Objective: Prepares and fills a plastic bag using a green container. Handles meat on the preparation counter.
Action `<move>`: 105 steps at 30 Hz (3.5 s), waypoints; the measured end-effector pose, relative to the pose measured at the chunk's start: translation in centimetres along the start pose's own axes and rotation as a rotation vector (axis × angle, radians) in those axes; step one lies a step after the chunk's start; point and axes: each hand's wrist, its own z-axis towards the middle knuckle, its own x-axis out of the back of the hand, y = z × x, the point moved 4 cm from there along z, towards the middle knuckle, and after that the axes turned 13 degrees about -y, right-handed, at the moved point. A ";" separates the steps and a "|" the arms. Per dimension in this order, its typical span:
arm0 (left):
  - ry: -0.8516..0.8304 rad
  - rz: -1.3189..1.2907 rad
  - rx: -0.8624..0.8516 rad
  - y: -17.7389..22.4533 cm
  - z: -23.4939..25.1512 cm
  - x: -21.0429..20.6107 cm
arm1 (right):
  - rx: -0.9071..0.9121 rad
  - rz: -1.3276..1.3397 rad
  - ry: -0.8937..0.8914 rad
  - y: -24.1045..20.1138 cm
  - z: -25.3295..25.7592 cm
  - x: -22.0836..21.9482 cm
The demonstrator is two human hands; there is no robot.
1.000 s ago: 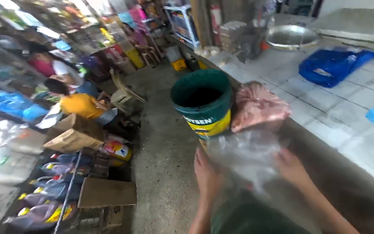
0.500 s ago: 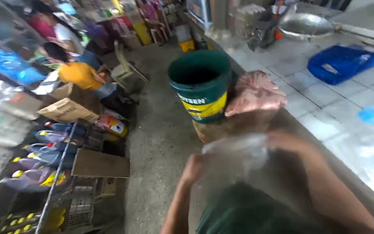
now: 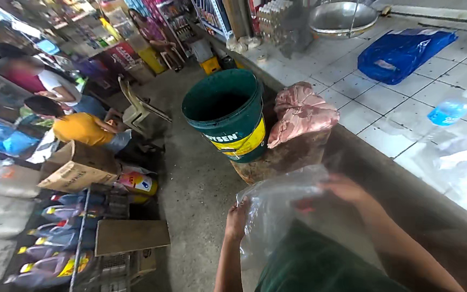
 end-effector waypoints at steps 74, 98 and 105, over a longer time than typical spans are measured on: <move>0.066 0.583 0.081 2.9 -2.2 -1.5 | -0.529 -0.968 0.019 -2.7 -2.7 -7.0; -0.376 0.052 0.150 15.7 12.7 11.1 | -0.266 0.264 0.022 -14.2 18.3 -12.0; -0.441 0.084 0.250 22.8 19.7 13.3 | -0.356 0.289 0.242 -19.2 23.4 -12.8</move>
